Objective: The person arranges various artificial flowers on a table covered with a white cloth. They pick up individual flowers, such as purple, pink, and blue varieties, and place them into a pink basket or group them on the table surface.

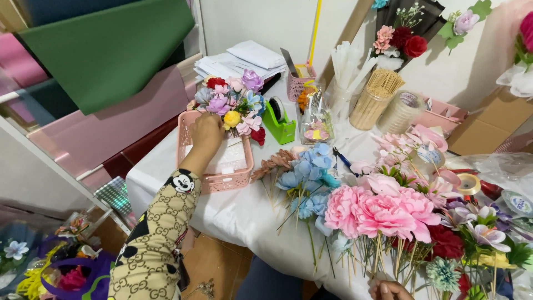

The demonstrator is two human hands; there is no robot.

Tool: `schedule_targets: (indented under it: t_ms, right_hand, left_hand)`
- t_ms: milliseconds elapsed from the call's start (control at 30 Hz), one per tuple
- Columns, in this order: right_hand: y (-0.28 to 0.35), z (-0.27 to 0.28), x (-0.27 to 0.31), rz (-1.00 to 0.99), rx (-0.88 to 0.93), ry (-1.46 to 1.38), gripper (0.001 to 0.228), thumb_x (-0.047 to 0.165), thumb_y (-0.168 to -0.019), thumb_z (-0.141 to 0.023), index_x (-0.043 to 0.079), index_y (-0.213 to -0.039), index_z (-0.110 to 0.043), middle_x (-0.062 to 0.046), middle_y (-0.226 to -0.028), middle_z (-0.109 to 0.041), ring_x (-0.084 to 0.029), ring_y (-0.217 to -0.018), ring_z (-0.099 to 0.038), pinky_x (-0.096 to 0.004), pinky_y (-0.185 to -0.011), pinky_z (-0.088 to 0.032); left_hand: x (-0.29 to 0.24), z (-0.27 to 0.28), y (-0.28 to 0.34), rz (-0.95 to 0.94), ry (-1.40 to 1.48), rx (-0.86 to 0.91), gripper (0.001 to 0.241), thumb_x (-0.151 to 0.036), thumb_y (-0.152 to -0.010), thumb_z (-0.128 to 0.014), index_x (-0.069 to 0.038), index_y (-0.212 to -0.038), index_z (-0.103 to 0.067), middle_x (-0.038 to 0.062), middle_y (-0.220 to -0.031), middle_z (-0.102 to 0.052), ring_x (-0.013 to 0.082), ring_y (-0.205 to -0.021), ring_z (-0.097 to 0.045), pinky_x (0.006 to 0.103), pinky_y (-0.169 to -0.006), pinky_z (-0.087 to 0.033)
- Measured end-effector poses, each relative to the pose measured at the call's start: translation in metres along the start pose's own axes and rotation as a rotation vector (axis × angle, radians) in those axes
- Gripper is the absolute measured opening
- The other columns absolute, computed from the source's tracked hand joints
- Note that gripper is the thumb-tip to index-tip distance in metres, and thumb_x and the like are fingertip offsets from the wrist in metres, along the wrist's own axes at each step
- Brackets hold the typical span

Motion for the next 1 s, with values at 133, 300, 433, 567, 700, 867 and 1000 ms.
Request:
schedule_targets:
  t_ms: [133,300,433,567,700,867,1000]
  right_hand:
    - [-0.012,0.001,-0.016,-0.083,0.054,-0.060,0.034,0.009,-0.099,-0.064,-0.022,-0.111,-0.072,-0.040,-0.093,-0.072,-0.044,-0.077,-0.068,-0.050,-0.072,-0.055]
    - [-0.013,0.000,-0.020,-0.005,0.001,-0.031,0.034,0.011,-0.099,-0.065,-0.021,-0.107,-0.073,-0.038,-0.086,-0.071,-0.042,-0.072,-0.067,-0.048,-0.068,-0.054]
    - [-0.007,-0.001,-0.015,0.025,-0.012,-0.075,0.031,0.008,-0.097,-0.066,-0.022,-0.105,-0.072,-0.038,-0.087,-0.072,-0.042,-0.075,-0.070,-0.046,-0.070,-0.058]
    - [-0.010,-0.001,-0.016,-0.064,0.034,-0.074,0.032,0.006,-0.098,-0.064,-0.024,-0.109,-0.072,-0.040,-0.092,-0.071,-0.045,-0.081,-0.069,-0.050,-0.075,-0.057]
    - [0.004,-0.004,0.011,0.053,-0.003,0.052,0.027,0.010,-0.099,-0.065,-0.014,-0.102,-0.078,-0.029,-0.075,-0.074,-0.030,-0.059,-0.063,-0.040,-0.057,-0.051]
    - [0.033,-0.020,0.065,0.164,-0.053,0.084,0.024,0.012,-0.099,-0.065,-0.007,-0.093,-0.078,-0.021,-0.068,-0.074,-0.021,-0.059,-0.062,-0.031,-0.056,-0.050]
    - [0.034,-0.022,0.065,0.132,-0.088,0.015,0.021,0.007,-0.098,-0.067,-0.011,-0.096,-0.077,-0.025,-0.071,-0.072,-0.026,-0.062,-0.064,-0.034,-0.059,-0.050]
  left_hand:
    - [-0.017,-0.002,0.018,0.397,0.006,0.435,0.032,-0.053,-0.089,-0.074,-0.022,-0.090,-0.070,-0.001,-0.093,-0.068,0.0222,-0.089,-0.066,0.0356,-0.076,-0.049]
    - [0.016,-0.056,-0.018,0.442,0.151,0.153,0.026,-0.049,-0.085,-0.075,-0.024,-0.086,-0.068,0.002,-0.093,-0.071,0.0279,-0.091,-0.066,0.0415,-0.074,-0.045]
    - [0.031,-0.074,-0.026,0.588,0.291,0.060,0.040,-0.063,-0.078,-0.079,-0.027,-0.084,-0.061,-0.003,-0.094,-0.071,0.0263,-0.093,-0.065,0.0430,-0.080,-0.042]
    - [0.022,-0.065,-0.019,0.564,0.276,0.004,0.053,-0.058,-0.080,-0.084,-0.022,-0.103,-0.051,0.000,-0.102,-0.071,0.0278,-0.097,-0.067,0.0463,-0.083,-0.043]
    - [0.002,-0.046,-0.012,0.327,0.306,-0.184,0.044,-0.039,-0.082,-0.084,-0.021,-0.117,-0.064,0.005,-0.120,-0.068,0.0345,-0.114,-0.060,0.0521,-0.089,-0.041]
    - [0.003,-0.052,-0.017,0.172,0.298,-0.229,0.045,-0.022,-0.082,-0.084,-0.014,-0.123,-0.067,0.015,-0.132,-0.057,0.0383,-0.126,-0.050,0.0570,-0.095,-0.041]
    - [-0.003,-0.041,-0.016,0.082,0.331,-0.354,0.040,-0.033,-0.083,-0.085,-0.013,-0.111,-0.064,0.010,-0.111,-0.066,0.0335,-0.103,-0.059,0.0500,-0.082,-0.045]
Point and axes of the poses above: each hand's wrist, its own y-axis away from the middle knuckle, its own z-axis out of the back of the hand, x = y × z, the point moved 7 cm from there along -y, towards the middle knuckle
